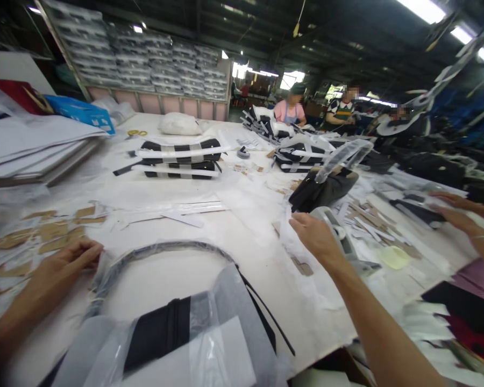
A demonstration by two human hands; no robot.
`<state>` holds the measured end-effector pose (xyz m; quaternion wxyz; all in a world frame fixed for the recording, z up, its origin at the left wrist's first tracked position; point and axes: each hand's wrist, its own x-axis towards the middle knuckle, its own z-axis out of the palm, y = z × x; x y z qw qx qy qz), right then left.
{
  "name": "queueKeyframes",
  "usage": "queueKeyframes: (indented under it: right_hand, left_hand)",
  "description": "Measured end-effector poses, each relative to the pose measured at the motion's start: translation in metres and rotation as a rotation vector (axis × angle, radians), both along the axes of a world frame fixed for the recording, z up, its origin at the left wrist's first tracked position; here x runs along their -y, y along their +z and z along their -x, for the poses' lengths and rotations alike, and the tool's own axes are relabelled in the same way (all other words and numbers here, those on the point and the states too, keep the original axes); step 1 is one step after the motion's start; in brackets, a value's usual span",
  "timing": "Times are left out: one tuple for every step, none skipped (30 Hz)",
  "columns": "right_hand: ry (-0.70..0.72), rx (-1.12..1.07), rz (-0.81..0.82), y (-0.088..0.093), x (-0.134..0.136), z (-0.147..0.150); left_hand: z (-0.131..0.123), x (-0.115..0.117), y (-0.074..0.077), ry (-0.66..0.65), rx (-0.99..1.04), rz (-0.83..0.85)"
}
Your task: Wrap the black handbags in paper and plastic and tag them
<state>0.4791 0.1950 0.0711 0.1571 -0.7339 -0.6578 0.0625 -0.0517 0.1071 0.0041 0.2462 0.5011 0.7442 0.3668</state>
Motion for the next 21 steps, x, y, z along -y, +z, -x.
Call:
queueKeyframes:
  right_hand:
    - [0.009, 0.019, 0.054, 0.000, 0.006, -0.005]
    - [0.027, 0.041, 0.103, -0.003, 0.011, -0.009]
    - [0.046, 0.069, 0.145, -0.007, 0.015, -0.011]
    - [0.061, 0.102, 0.177, -0.013, 0.017, -0.012]
    - [0.073, 0.141, 0.202, -0.020, 0.019, -0.012]
    - [0.086, 0.183, 0.219, -0.027, 0.020, -0.012]
    - [0.097, 0.226, 0.228, -0.034, 0.019, -0.011]
    - [0.103, 0.262, 0.232, -0.040, 0.019, -0.010]
    - [0.108, 0.288, 0.232, -0.046, 0.018, -0.009]
    - [0.115, 0.305, 0.232, -0.050, 0.017, -0.010]
    - [0.118, 0.315, 0.232, -0.053, 0.016, -0.011]
    - [0.120, 0.322, 0.233, -0.056, 0.014, -0.014]
    - [0.128, 0.328, 0.236, -0.057, 0.011, -0.017]
    - [0.146, 0.334, 0.245, -0.057, 0.008, -0.020]
    - [0.165, 0.340, 0.269, -0.056, 0.004, -0.023]
    - [0.183, 0.346, 0.302, -0.053, -0.001, -0.025]
    - [0.201, 0.354, 0.336, -0.050, -0.006, -0.025]
    - [0.219, 0.364, 0.351, -0.044, -0.011, -0.022]
    - [0.235, 0.376, 0.342, -0.037, -0.016, -0.015]
    - [0.247, 0.382, 0.309, -0.028, -0.020, -0.002]
    - [0.267, 0.380, 0.256, -0.019, -0.024, 0.015]
  left_hand:
    - [0.001, -0.001, 0.000, 0.001, 0.004, 0.009]
    - [0.001, -0.001, 0.000, 0.008, 0.017, 0.011]
    - [0.001, -0.001, 0.000, 0.014, 0.034, 0.009]
    - [0.000, -0.001, 0.000, 0.018, 0.052, 0.005]
    - [-0.001, -0.001, 0.000, 0.024, 0.065, -0.006]
    - [-0.002, -0.001, 0.001, 0.026, 0.072, -0.018]
    - [-0.003, -0.001, 0.001, 0.024, 0.077, -0.028]
    - [-0.004, 0.000, 0.002, 0.018, 0.084, -0.040]
    - [-0.005, 0.001, 0.003, 0.008, 0.094, -0.050]
    - [-0.006, 0.002, 0.004, 0.002, 0.106, -0.062]
    - [-0.008, 0.002, 0.004, -0.003, 0.124, -0.072]
    - [-0.009, 0.003, 0.005, -0.003, 0.144, -0.083]
    - [-0.010, 0.003, 0.005, 0.004, 0.164, -0.095]
    - [-0.011, 0.004, 0.005, 0.009, 0.183, -0.099]
    - [-0.012, 0.004, 0.005, 0.014, 0.200, -0.102]
    - [-0.012, 0.004, 0.005, 0.019, 0.216, -0.109]
    - [-0.012, 0.004, 0.004, 0.019, 0.227, -0.117]
    - [-0.012, 0.004, 0.004, 0.017, 0.234, -0.126]
    - [-0.012, 0.003, 0.003, 0.015, 0.238, -0.132]
    - [-0.011, 0.003, 0.002, 0.014, 0.240, -0.138]
    - [-0.011, 0.002, 0.001, 0.016, 0.242, -0.142]
